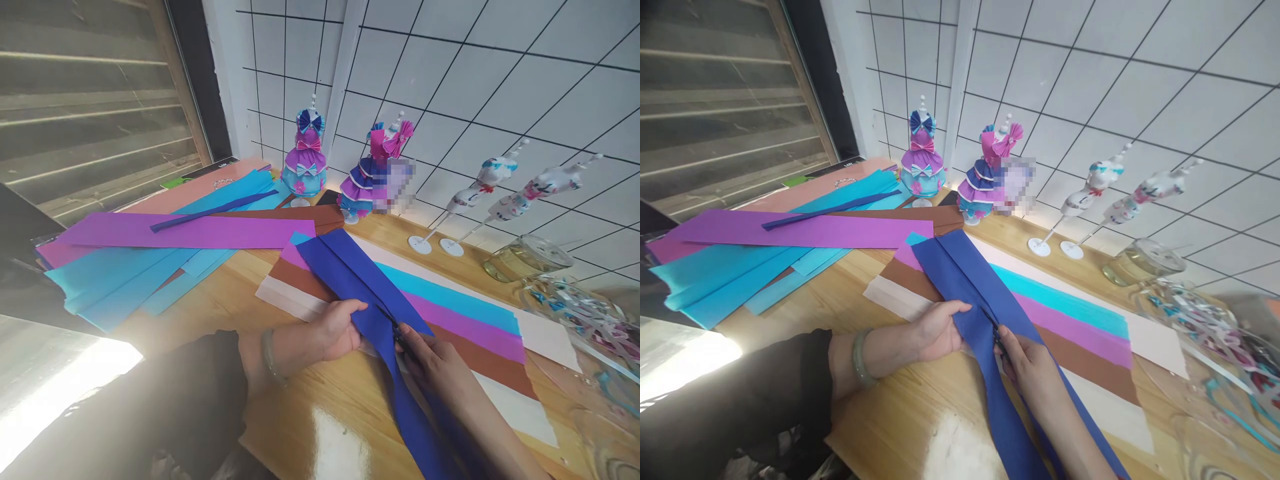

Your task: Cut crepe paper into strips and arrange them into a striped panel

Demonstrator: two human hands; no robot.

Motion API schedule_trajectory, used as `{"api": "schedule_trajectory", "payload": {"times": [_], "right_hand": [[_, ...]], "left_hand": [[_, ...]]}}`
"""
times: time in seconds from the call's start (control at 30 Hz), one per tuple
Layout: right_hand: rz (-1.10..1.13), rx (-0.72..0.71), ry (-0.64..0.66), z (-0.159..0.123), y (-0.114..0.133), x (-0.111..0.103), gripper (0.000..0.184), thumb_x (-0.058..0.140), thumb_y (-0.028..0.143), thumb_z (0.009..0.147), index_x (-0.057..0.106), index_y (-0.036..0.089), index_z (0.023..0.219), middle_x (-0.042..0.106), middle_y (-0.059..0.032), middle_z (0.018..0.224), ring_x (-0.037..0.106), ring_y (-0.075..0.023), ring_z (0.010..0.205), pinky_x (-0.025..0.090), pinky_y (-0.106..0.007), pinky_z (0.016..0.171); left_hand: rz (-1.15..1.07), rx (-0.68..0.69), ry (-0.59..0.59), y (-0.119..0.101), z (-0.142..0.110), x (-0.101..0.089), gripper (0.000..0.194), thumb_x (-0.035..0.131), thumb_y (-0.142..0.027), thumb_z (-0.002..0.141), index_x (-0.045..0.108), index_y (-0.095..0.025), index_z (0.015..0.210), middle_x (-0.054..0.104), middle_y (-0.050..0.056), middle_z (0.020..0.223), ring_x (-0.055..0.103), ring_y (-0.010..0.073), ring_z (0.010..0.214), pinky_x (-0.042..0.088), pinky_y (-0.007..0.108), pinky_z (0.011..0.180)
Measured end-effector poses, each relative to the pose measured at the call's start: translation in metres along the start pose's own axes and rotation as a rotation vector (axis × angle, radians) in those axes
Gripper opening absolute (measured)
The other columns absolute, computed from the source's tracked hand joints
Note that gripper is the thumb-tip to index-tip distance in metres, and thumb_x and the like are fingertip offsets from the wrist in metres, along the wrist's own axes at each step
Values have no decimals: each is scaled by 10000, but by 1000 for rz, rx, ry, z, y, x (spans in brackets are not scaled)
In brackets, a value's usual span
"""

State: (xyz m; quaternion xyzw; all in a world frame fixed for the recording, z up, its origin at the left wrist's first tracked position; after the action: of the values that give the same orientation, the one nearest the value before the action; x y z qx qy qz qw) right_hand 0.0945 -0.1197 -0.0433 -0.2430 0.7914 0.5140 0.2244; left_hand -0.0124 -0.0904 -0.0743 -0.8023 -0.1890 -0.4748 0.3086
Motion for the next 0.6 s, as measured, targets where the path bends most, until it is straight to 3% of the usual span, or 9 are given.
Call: {"api": "schedule_trajectory", "payload": {"times": [0.23,0.47,0.6], "right_hand": [[6,42,12,1,-4,2,497,377,620,773,501,179,582,380,45,431,332,-101,426,279,-238,454],[-2,33,21,-1,0,2,499,354,621,783,497,181,595,372,51,438,321,-97,428,260,-233,451],[2,21,25,1,4,2,489,378,611,775,487,183,566,382,47,440,318,-95,423,262,-232,442]], "left_hand": [[-4,-13,-82,-1,-4,0,180,435,-97,774,610,-96,816,670,86,789,623,162,721,456,319,765],[-32,-30,-143,-2,-4,-7,102,486,-155,760,576,-112,776,636,50,687,586,139,608,443,290,706],[-57,-41,-120,0,-4,-5,113,466,-150,768,574,-118,782,639,55,716,595,143,645,441,286,712]]}}
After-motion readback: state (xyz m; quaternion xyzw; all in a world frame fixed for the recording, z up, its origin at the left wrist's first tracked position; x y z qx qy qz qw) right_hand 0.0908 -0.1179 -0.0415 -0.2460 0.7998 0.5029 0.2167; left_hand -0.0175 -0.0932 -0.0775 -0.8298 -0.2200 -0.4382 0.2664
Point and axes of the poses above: each hand's wrist, its own z-axis towards the middle knuckle, its own x-axis out of the palm, y = z × x, the point moved 9 cm from there along z, towards the middle knuckle
